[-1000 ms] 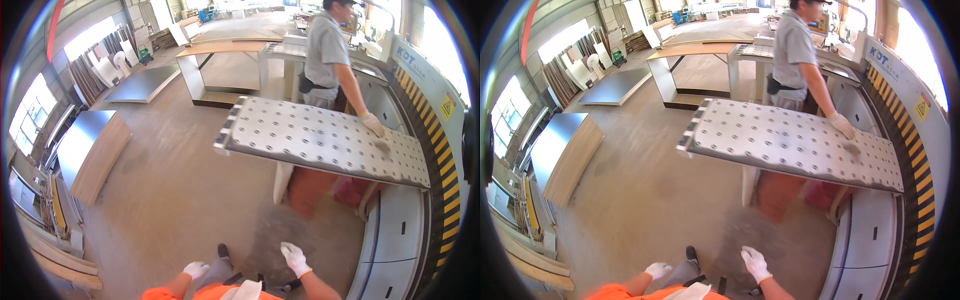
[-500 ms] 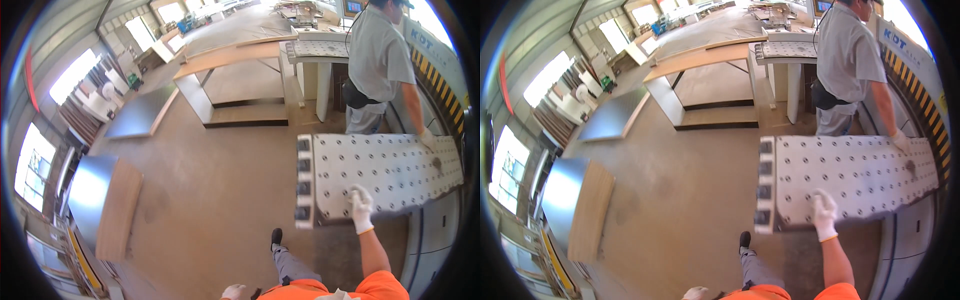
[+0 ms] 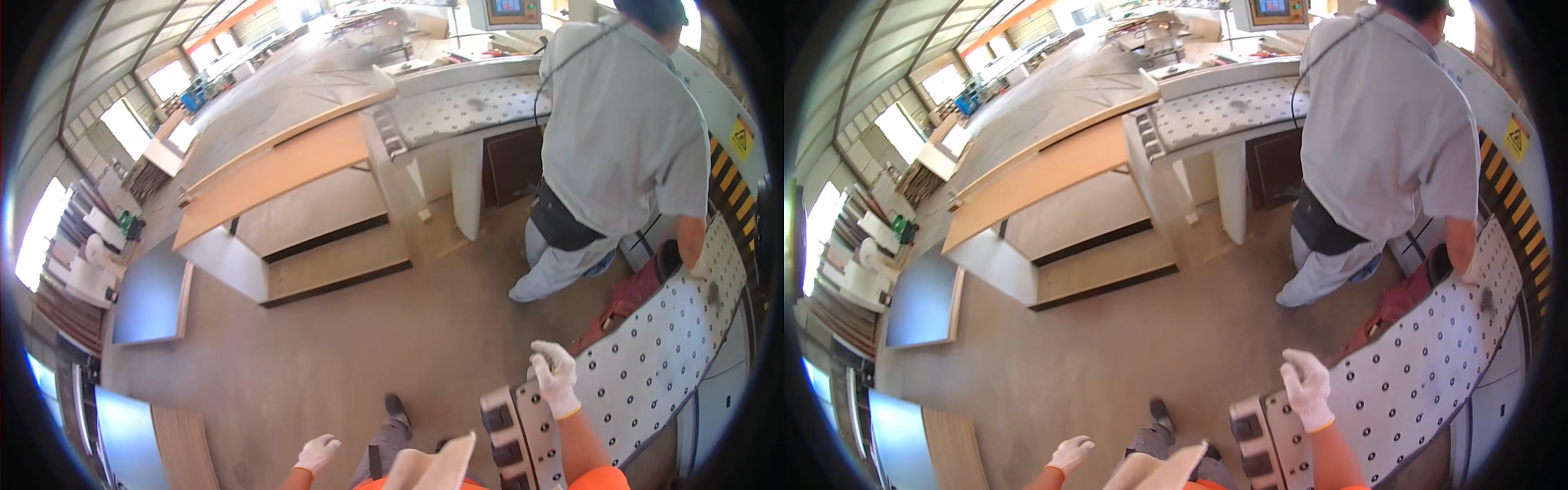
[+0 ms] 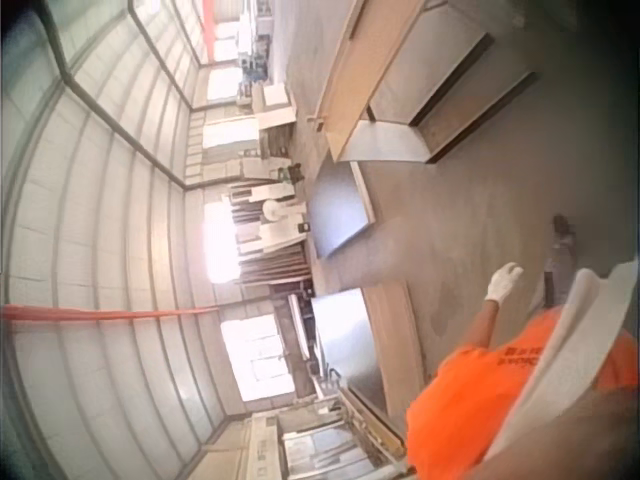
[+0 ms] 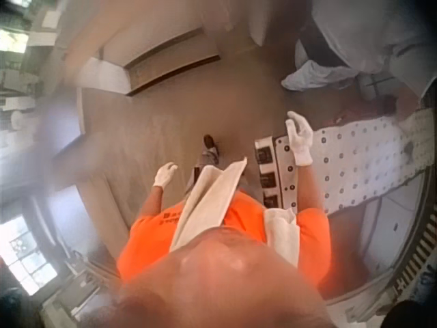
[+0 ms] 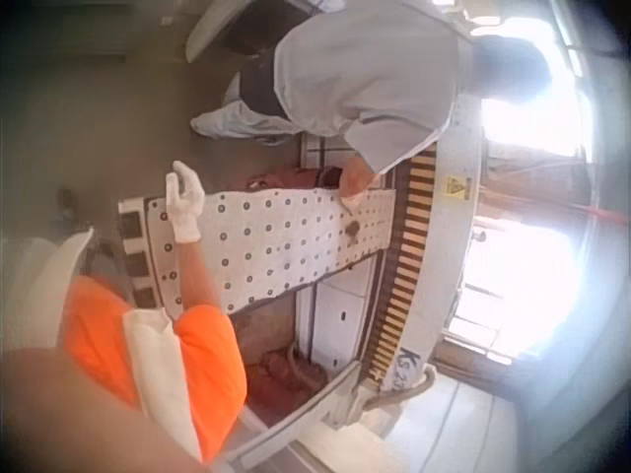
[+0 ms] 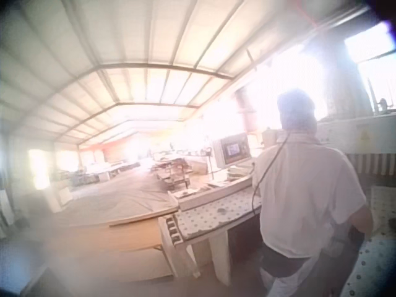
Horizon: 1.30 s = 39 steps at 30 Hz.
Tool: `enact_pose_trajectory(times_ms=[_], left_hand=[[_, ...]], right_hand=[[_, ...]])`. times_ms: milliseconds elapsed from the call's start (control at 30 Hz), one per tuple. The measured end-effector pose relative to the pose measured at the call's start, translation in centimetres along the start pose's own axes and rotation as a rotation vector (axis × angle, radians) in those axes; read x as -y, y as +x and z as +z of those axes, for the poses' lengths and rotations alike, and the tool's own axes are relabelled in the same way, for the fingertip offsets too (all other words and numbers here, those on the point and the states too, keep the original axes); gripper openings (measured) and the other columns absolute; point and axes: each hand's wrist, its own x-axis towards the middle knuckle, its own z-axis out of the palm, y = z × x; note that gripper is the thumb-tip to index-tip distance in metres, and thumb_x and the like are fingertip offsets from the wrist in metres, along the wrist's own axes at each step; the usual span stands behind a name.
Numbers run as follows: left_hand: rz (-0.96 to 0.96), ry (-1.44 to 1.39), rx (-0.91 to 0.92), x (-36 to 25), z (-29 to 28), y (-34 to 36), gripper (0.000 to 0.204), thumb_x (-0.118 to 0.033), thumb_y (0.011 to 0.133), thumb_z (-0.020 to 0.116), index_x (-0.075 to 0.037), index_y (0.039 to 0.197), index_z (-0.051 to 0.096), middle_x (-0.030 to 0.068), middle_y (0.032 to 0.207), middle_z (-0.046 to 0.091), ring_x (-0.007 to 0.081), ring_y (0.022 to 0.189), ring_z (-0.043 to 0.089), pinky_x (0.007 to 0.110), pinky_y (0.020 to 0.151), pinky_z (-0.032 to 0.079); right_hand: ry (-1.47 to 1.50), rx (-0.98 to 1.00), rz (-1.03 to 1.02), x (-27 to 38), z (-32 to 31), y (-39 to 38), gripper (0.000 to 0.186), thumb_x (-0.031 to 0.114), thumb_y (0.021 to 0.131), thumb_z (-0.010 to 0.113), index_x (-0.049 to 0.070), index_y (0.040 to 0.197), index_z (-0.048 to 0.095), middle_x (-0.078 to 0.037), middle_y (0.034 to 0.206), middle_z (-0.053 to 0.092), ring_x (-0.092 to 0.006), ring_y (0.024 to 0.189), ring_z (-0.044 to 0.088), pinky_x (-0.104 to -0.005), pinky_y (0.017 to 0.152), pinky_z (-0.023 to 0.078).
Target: The person pushes a board into a cutting machine, repositions a support table, and pulls a large sheet of plywood out of the machine with a coworker.
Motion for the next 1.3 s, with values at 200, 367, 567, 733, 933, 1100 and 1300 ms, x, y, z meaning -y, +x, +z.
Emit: enact_pose_trajectory(times_ms=[200,367,567,733,933,1100,1300], left_hand=[[0.378,0.001,-0.372,-12.5,-16.6,19.0,0.053,-0.044,0.096,0.066,-0.008,0.134,0.071,0.0213,0.131,0.072,0.0424,0.125,0.067,0.048,0.109,0.052],[0.922,-0.183,-0.732,-31.3,-25.3,30.3,0.045,-0.025,0.096,0.072,0.005,0.13,0.07,0.0282,0.128,0.071,0.0424,0.122,0.068,0.048,0.108,0.053],[1.16,0.034,-0.792,-50.9,-32.9,38.2,0.054,-0.027,0.088,0.076,0.001,0.133,0.065,0.0245,0.131,0.069,0.0443,0.128,0.062,0.051,0.111,0.049],[0.91,0.177,-0.933,-56.6,-36.0,47.5,0.066,-0.033,0.089,0.076,0.003,0.142,0.059,0.0267,0.148,0.059,0.0485,0.141,0.05,0.057,0.121,0.038],[0.717,0.273,-0.85,-55.5,-36.2,45.7,0.071,-0.033,0.089,0.075,0.006,0.145,0.056,0.033,0.157,0.047,0.0532,0.147,0.042,0.063,0.127,0.026],[0.675,0.288,-0.777,-54.3,-36.5,42.8,0.071,-0.025,0.085,0.072,0.009,0.145,0.054,0.0357,0.156,0.047,0.0574,0.147,0.04,0.067,0.127,0.025],[0.661,0.313,-0.733,-54.6,-37.2,40.8,0.069,-0.018,0.082,0.065,0.012,0.143,0.053,0.0392,0.154,0.046,0.0604,0.147,0.039,0.07,0.125,0.026]], right_hand=[[-0.014,-0.2,0.218,-1.2,3.5,4.6,0.036,0.007,0.099,0.068,-0.008,0.132,0.067,-0.017,0.119,0.075,-0.0177,0.104,0.072,-0.0294,0.087,0.059],[-0.037,-0.222,0.255,2.2,8.8,11.5,0.047,0.005,0.097,0.068,-0.007,0.142,0.061,-0.017,0.128,0.072,-0.0189,0.103,0.073,-0.0311,0.083,0.061],[-0.011,-0.218,0.139,6.7,11.9,28.6,0.045,0.006,0.097,0.07,-0.009,0.139,0.063,-0.016,0.125,0.074,-0.0181,0.106,0.073,-0.0309,0.091,0.059],[0.188,-0.151,0.012,12.9,14.4,49.7,0.043,-0.002,0.099,0.065,-0.007,0.142,0.062,-0.014,0.127,0.073,-0.0164,0.1,0.072,-0.0295,0.086,0.06],[-0.037,0.115,-0.279,24.2,15.5,73.1,0.038,-0.003,0.1,0.064,-0.008,0.138,0.064,-0.009,0.123,0.074,-0.0118,0.105,0.07,-0.0265,0.093,0.056],[-0.036,0.172,-0.275,27.5,20.0,89.1,0.039,0.008,0.1,0.07,-0.006,0.137,0.066,-0.007,0.114,0.077,-0.0079,0.097,0.068,-0.0246,0.088,0.056],[-0.265,0.24,-0.356,27.4,22.8,102.5,0.04,0.017,0.098,0.071,-0.003,0.133,0.071,-0.012,0.112,0.08,-0.0108,0.088,0.072,-0.0273,0.081,0.058]])
